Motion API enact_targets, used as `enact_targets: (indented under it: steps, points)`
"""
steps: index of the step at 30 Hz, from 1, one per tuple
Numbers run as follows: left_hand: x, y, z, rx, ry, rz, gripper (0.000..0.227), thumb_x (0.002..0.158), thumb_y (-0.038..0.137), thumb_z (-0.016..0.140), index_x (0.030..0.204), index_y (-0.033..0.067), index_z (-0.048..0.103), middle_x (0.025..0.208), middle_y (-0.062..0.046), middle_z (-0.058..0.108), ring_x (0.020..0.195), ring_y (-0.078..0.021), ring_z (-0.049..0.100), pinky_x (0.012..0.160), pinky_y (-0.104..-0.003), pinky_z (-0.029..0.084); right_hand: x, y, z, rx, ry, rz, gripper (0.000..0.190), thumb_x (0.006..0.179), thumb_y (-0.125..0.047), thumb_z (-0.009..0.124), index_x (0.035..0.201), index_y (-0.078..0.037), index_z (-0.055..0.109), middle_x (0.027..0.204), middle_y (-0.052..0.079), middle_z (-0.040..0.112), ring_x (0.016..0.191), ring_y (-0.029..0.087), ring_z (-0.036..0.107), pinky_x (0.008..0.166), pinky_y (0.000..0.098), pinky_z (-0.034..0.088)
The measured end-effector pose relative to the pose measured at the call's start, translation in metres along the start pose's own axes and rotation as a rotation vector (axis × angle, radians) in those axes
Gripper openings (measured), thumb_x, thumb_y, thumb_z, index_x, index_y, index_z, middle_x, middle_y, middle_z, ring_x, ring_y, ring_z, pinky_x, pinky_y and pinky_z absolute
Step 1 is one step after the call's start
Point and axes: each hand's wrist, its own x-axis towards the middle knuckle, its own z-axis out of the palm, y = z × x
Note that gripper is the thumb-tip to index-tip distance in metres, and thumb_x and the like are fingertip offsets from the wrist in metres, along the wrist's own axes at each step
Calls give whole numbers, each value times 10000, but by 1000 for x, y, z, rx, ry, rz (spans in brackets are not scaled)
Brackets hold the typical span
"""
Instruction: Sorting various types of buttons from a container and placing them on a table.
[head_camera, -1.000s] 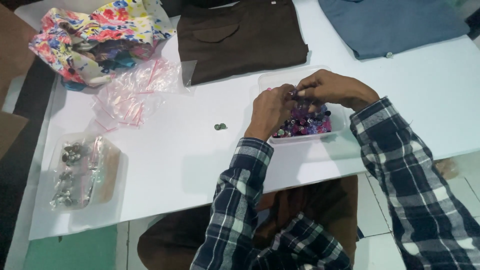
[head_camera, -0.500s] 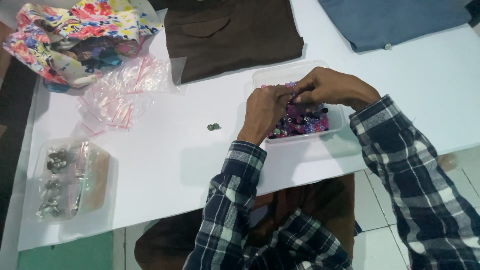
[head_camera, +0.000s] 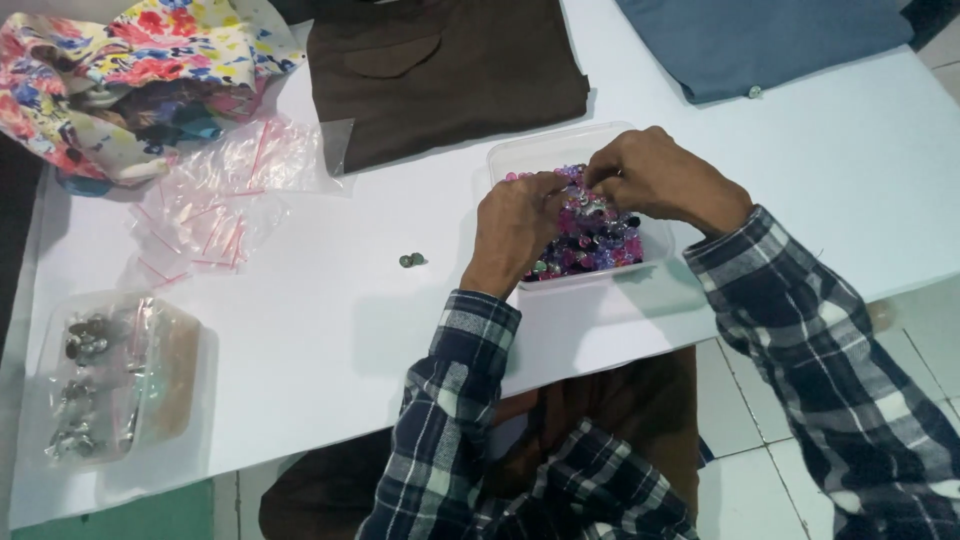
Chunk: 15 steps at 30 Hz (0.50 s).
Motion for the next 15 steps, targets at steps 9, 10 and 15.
enact_targets:
  steps: [9, 10, 15]
  points:
    - [0, -1, 2, 143, -107, 25, 254, 885, 90, 722, 1108, 201, 771, 901, -34, 775, 842, -273, 762, 939, -451, 575, 16, 16, 40, -669, -15, -141, 190, 777, -41, 705, 936, -79, 802, 745, 157, 757, 716, 333, 767, 658, 453, 626]
    - [0, 0, 2, 143, -103, 22, 254, 885, 90, 722, 1108, 201, 771, 901, -34, 775, 842, -273, 762, 939, -451, 575, 13, 12, 35, -671, -16, -145, 190, 777, -41, 705, 936, -79, 802, 745, 157, 757, 716, 333, 767, 658, 453, 626]
    - [-1, 12, -21, -84, -126, 0, 304, 895, 34, 661, 1158, 165, 741, 973, -78, 784, 932, -331, 755, 949, -483, 565, -10, -24, -6, -132, -96, -63, 257, 888, -5, 643, 1105, -10, 780, 999, 304, 755, 985, 487, 725, 824, 552, 594]
